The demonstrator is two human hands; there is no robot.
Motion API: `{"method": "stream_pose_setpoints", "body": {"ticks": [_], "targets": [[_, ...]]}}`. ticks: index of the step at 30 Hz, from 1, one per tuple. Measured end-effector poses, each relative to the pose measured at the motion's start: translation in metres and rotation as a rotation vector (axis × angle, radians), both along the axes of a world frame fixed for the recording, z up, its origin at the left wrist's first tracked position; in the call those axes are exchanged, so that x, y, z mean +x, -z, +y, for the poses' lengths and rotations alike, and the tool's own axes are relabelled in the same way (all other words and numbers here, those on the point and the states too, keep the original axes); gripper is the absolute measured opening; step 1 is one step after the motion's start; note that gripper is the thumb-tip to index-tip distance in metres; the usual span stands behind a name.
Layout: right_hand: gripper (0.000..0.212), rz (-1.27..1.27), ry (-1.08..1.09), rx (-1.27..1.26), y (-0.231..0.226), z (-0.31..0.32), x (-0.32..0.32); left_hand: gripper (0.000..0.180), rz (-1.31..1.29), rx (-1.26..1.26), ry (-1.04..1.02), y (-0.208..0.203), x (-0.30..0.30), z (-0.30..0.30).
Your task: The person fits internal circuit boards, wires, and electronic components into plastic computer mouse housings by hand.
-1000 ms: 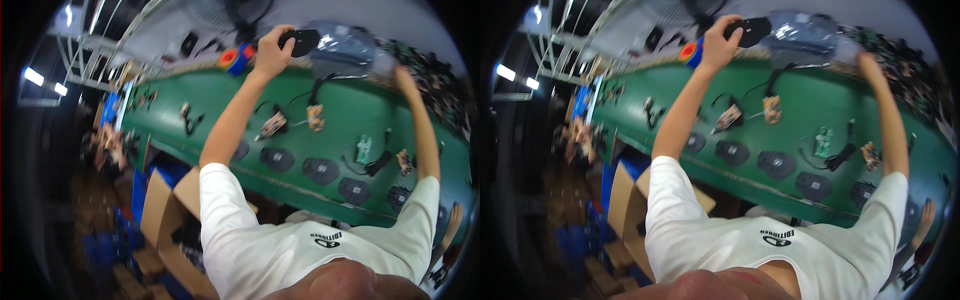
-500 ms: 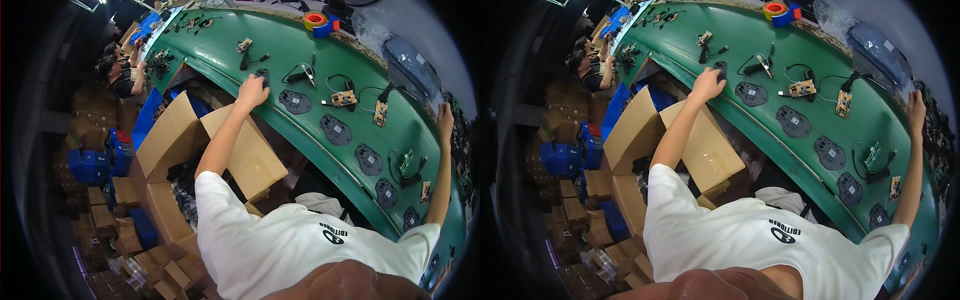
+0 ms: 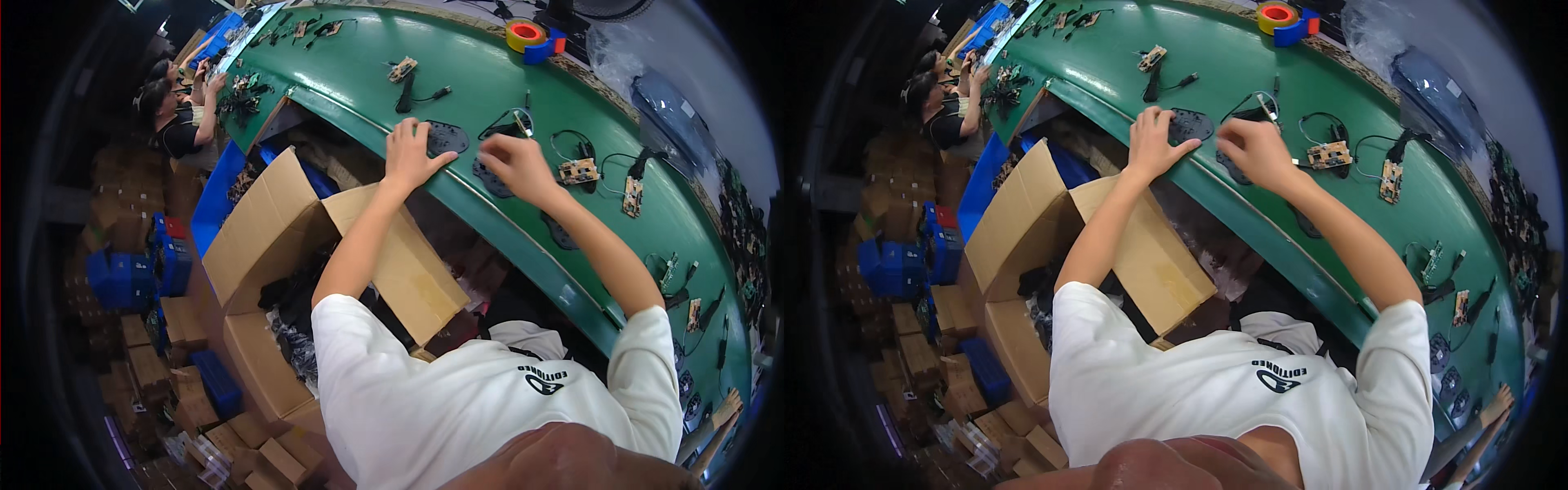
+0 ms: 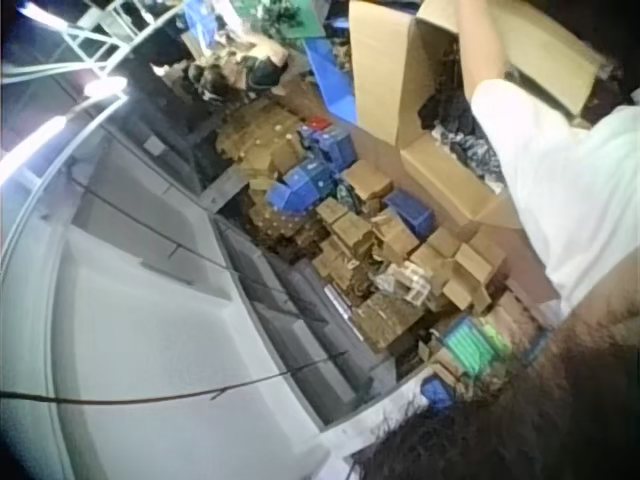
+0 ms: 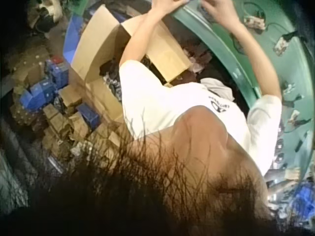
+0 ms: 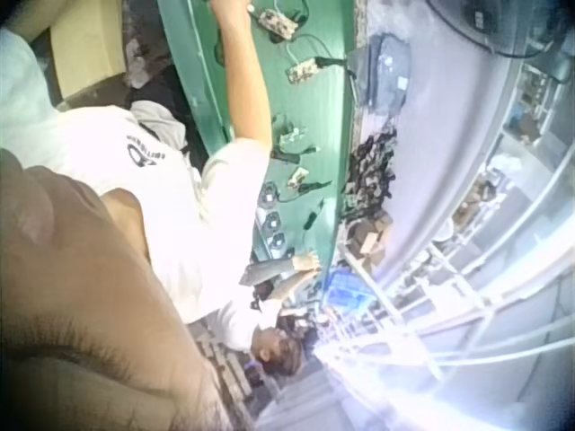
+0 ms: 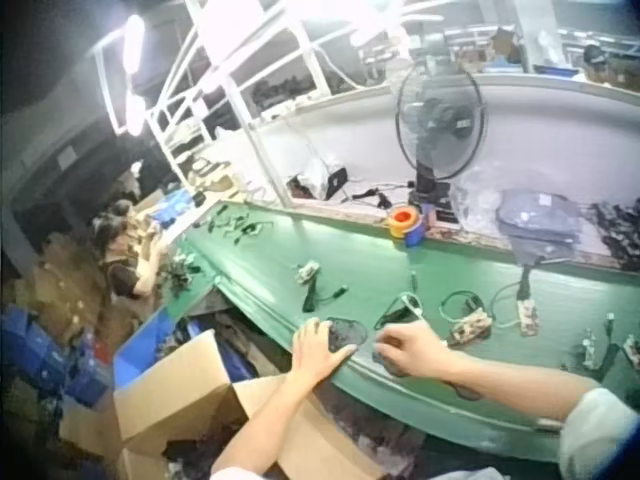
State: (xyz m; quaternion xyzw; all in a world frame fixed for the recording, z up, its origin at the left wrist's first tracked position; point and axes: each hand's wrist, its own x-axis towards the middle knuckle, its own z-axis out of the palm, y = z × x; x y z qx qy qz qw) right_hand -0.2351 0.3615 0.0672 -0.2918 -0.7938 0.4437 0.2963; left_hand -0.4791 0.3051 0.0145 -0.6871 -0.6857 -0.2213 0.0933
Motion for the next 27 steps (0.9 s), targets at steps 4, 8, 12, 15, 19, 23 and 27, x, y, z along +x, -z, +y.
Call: {"method": "stream_pose_setpoints", "body": {"ticks": [4,8,12,15,19,23,27], "targets": [[0.015,-0.051,0.099,0.420,0.032,0.017,-0.074,0.063,-0.129,-0.026,-0.011,-0.001,0.004,0.003],[0.018,-0.306,0.214,0.349,0.053,0.049,-0.099,0.063,-0.186,-0.106,0.023,-0.022,0.019,0.018],[0.021,-0.575,0.097,0.283,0.033,0.041,-0.106,0.069,-0.174,-0.210,0.023,-0.021,0.013,0.019],[0.016,-0.429,0.039,0.401,0.035,0.037,-0.114,0.070,-0.150,-0.118,0.104,-0.013,-0.002,0.012],[0.016,-0.504,0.046,0.427,0.030,0.040,-0.109,0.077,-0.211,-0.119,0.087,-0.004,0.007,0.017],[0.015,-0.600,0.071,0.425,0.020,0.044,-0.103,0.077,-0.250,-0.173,0.121,-0.009,0.026,0.025],[0.016,-0.431,0.070,0.640,0.004,0.022,-0.088,0.058,-0.219,-0.093,0.288,0.006,0.006,0.024]]}}
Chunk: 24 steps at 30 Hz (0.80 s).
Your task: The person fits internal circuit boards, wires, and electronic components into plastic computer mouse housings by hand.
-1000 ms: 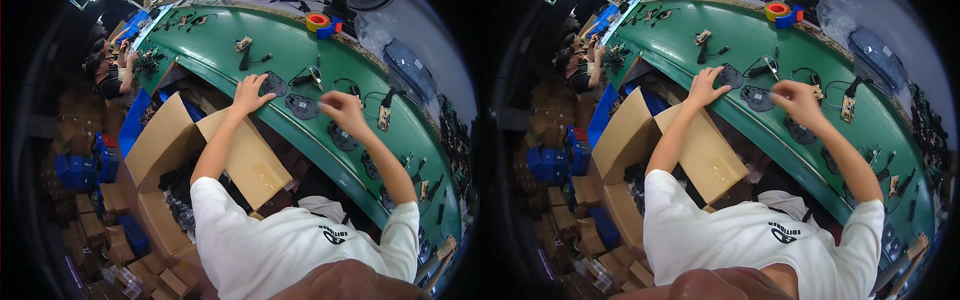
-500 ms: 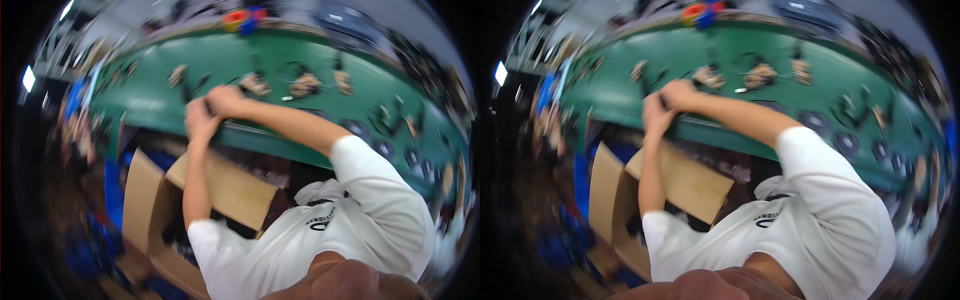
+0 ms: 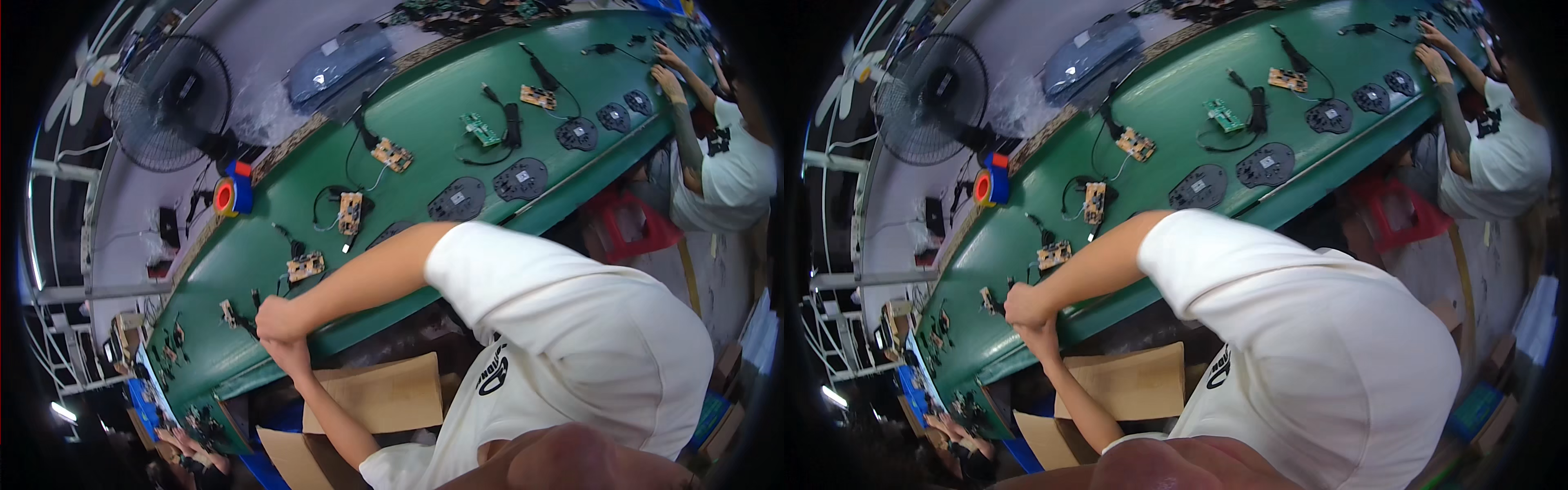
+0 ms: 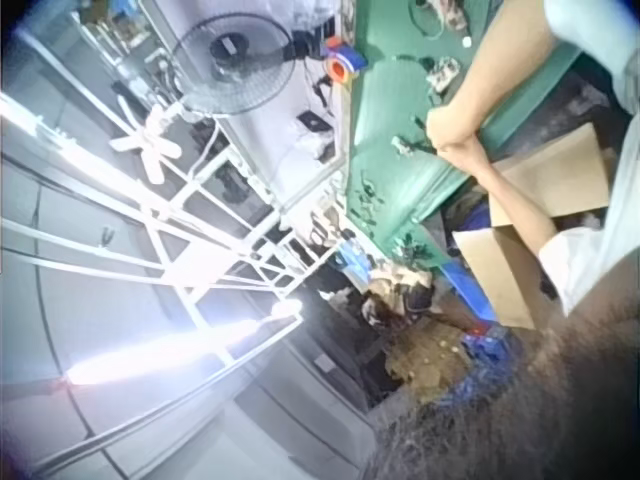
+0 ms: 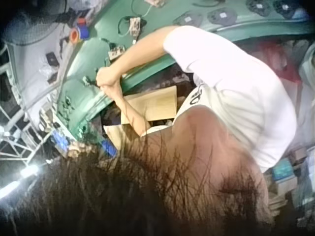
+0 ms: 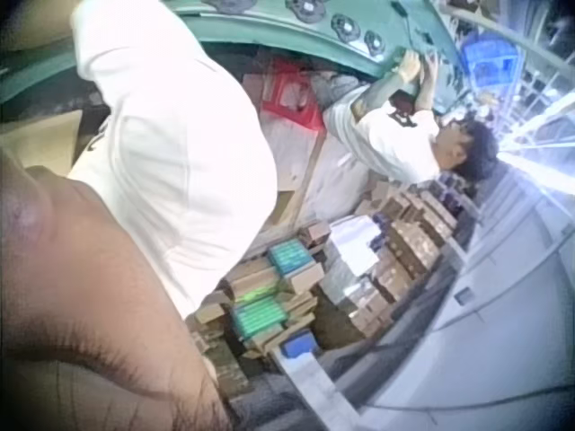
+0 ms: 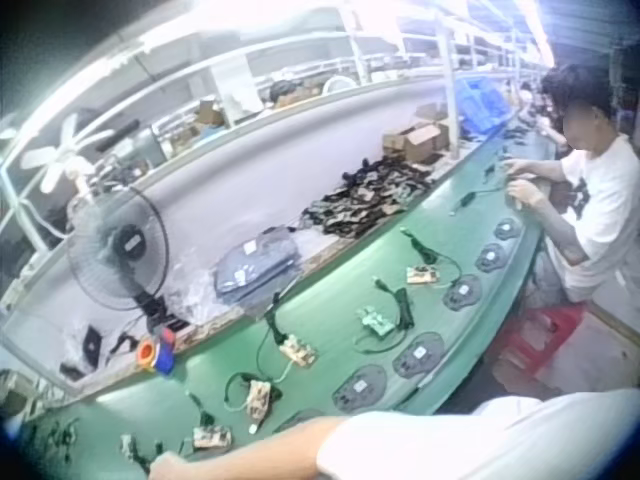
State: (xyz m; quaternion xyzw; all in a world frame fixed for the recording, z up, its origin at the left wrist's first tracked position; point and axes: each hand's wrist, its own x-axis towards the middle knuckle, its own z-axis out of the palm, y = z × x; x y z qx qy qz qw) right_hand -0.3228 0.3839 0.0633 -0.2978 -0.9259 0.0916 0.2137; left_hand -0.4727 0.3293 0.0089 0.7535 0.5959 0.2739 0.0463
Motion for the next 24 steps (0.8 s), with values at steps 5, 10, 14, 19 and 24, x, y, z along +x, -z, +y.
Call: {"method": "stream_pose_setpoints", "body": {"ticks": [5,10,14,19,24], "targets": [[0.019,0.319,0.050,-0.115,-0.056,-0.080,0.203,0.091,0.128,-0.188,-0.256,-0.023,0.010,-0.017],[0.032,0.285,1.167,-0.008,-0.023,-0.135,0.522,0.068,0.093,0.148,-0.217,-0.055,0.038,-0.010],[0.053,-0.198,1.095,-0.202,0.002,-0.161,0.618,0.038,-0.152,0.159,0.150,-0.100,0.158,-0.002],[0.067,-0.443,0.889,-0.373,0.014,-0.122,0.630,0.036,-0.216,-0.066,0.998,-0.094,0.407,-0.028],[0.060,-0.579,0.769,-0.466,-0.022,-0.096,0.606,0.035,0.072,0.087,1.014,-0.034,0.524,-0.024]]}}
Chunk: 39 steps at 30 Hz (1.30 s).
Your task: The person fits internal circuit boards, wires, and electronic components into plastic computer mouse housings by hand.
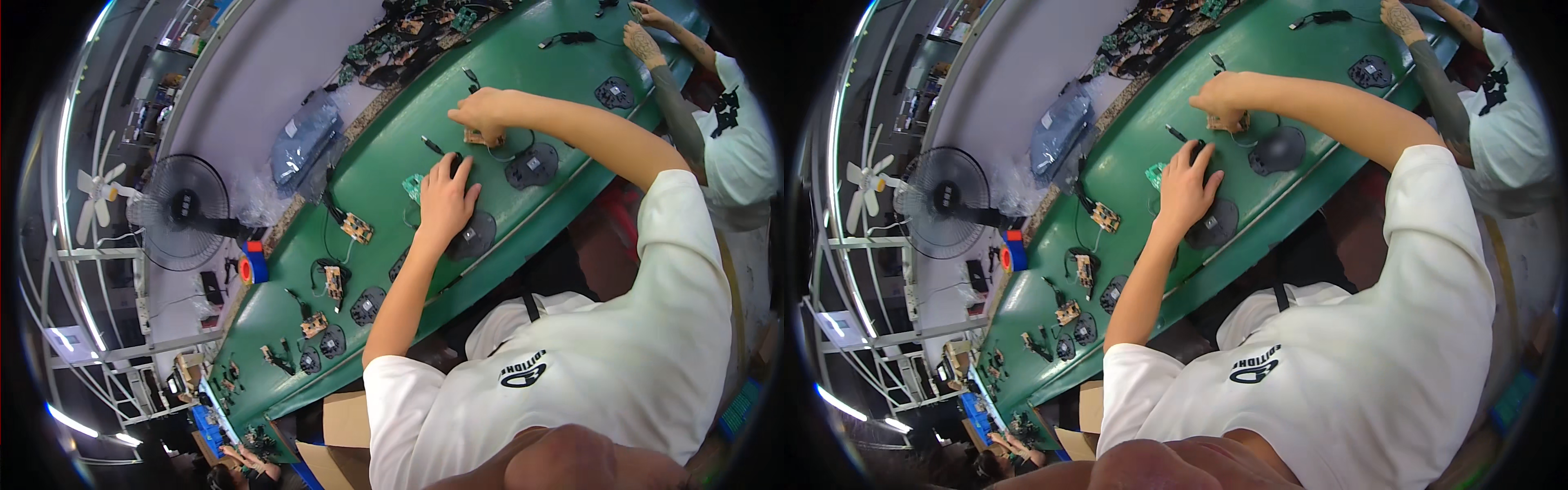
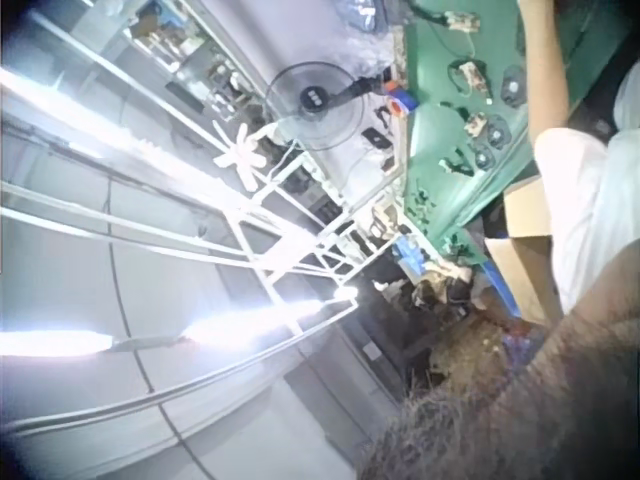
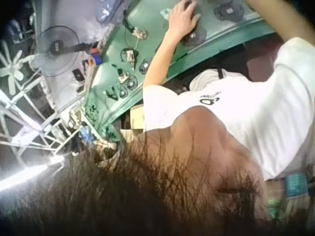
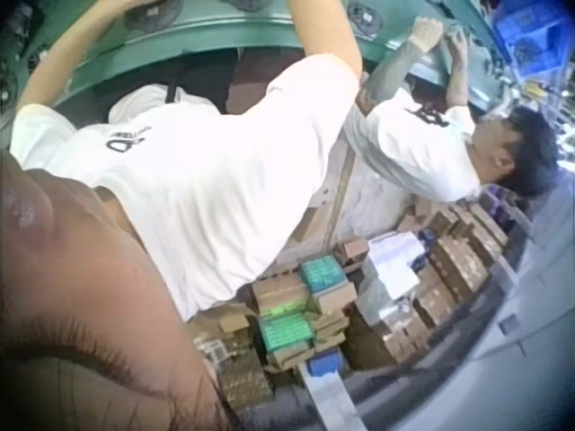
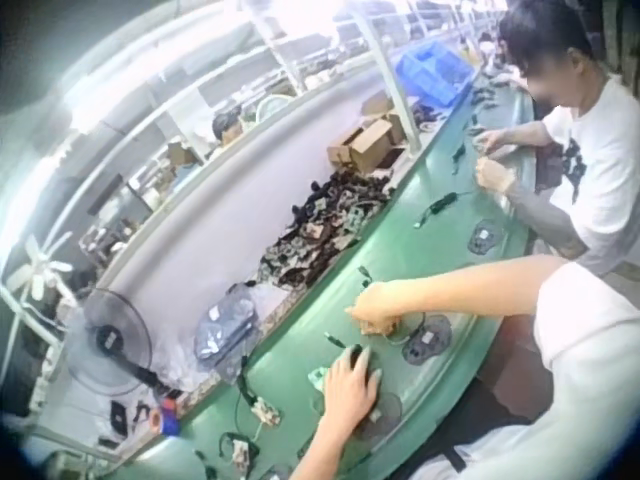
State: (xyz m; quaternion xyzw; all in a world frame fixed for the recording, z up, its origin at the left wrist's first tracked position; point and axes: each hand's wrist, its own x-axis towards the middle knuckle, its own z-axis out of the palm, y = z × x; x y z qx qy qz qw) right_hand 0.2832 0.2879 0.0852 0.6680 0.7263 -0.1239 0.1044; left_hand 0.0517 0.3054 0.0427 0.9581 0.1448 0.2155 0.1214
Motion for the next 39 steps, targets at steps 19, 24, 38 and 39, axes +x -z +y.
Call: {"method": "stream_pose_setpoints", "body": {"ticks": [19,24,38,39], "targets": [[0.029,1.549,0.250,0.249,-0.011,-0.110,0.045,0.013,-0.217,-0.647,0.170,-0.034,0.053,0.032],[0.052,1.788,0.212,-0.532,0.022,-0.183,-0.006,0.019,0.225,-0.897,0.427,-0.035,0.012,0.019],[0.037,1.377,0.304,-0.025,0.033,-0.182,-0.081,0.018,0.070,-0.935,0.212,-0.027,0.000,0.004],[0.035,1.468,0.412,0.008,0.041,-0.187,-0.081,0.015,0.029,-0.947,0.208,-0.025,0.003,0.001]]}}
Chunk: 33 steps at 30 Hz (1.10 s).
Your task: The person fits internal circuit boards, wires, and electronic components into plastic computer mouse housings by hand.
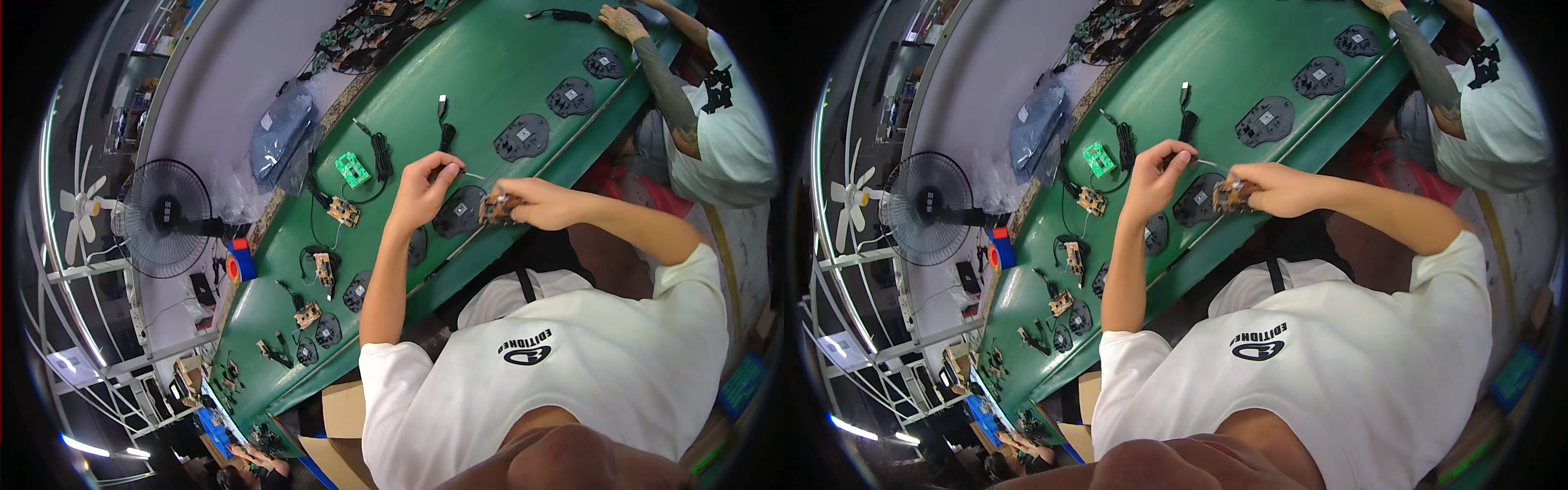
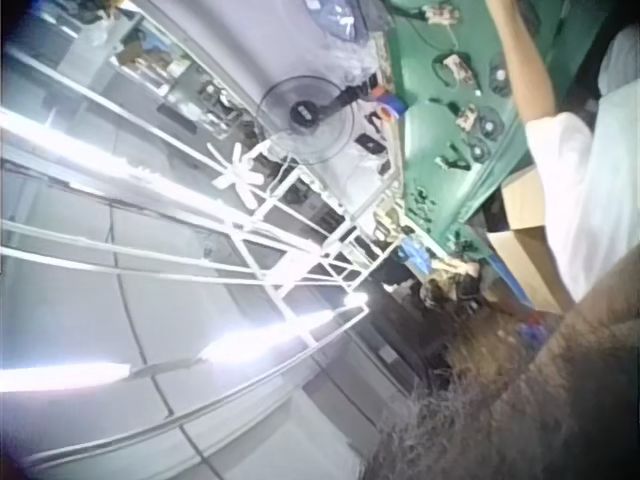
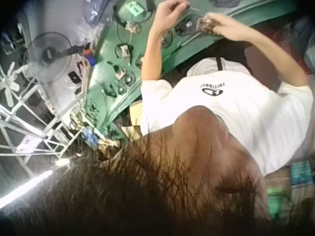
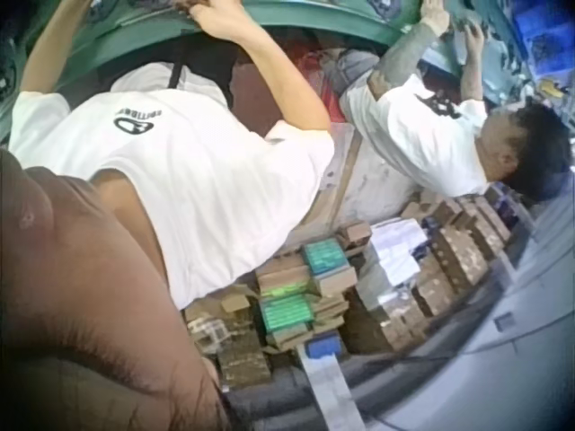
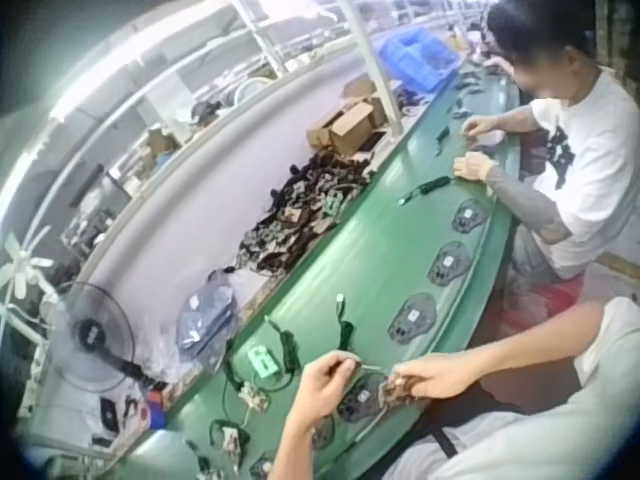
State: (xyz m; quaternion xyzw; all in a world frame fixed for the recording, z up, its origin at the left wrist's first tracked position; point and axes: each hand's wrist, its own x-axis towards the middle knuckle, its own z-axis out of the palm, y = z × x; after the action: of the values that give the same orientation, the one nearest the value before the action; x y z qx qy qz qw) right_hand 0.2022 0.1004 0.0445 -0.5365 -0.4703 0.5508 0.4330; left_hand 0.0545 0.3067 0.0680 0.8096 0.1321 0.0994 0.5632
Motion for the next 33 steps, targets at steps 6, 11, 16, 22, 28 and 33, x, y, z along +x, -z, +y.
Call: {"method": "stream_pose_setpoints", "body": {"ticks": [6,11,16,22,28,33], "targets": [[0.042,0.062,0.070,-0.132,-0.024,-0.010,0.004,0.011,-0.054,0.065,-0.049,0.003,0.010,-0.008],[0.066,-0.676,-0.171,-0.006,-0.075,0.002,0.023,0.012,-0.058,0.094,-0.126,0.012,0.023,-0.019],[0.030,-0.408,0.410,0.190,-0.034,0.032,0.086,0.013,-0.117,0.034,-0.184,0.019,0.047,-0.024],[0.034,-0.924,0.348,0.506,0.036,0.030,0.106,0.015,-0.041,0.435,-0.122,0.035,0.061,-0.038],[0.031,-0.922,0.368,0.502,0.035,0.032,0.103,0.012,-0.046,0.443,-0.144,0.034,0.063,-0.042],[0.022,-0.919,0.426,0.558,0.036,0.033,0.101,0.015,0.007,0.088,-0.236,0.042,0.061,-0.034]]}}
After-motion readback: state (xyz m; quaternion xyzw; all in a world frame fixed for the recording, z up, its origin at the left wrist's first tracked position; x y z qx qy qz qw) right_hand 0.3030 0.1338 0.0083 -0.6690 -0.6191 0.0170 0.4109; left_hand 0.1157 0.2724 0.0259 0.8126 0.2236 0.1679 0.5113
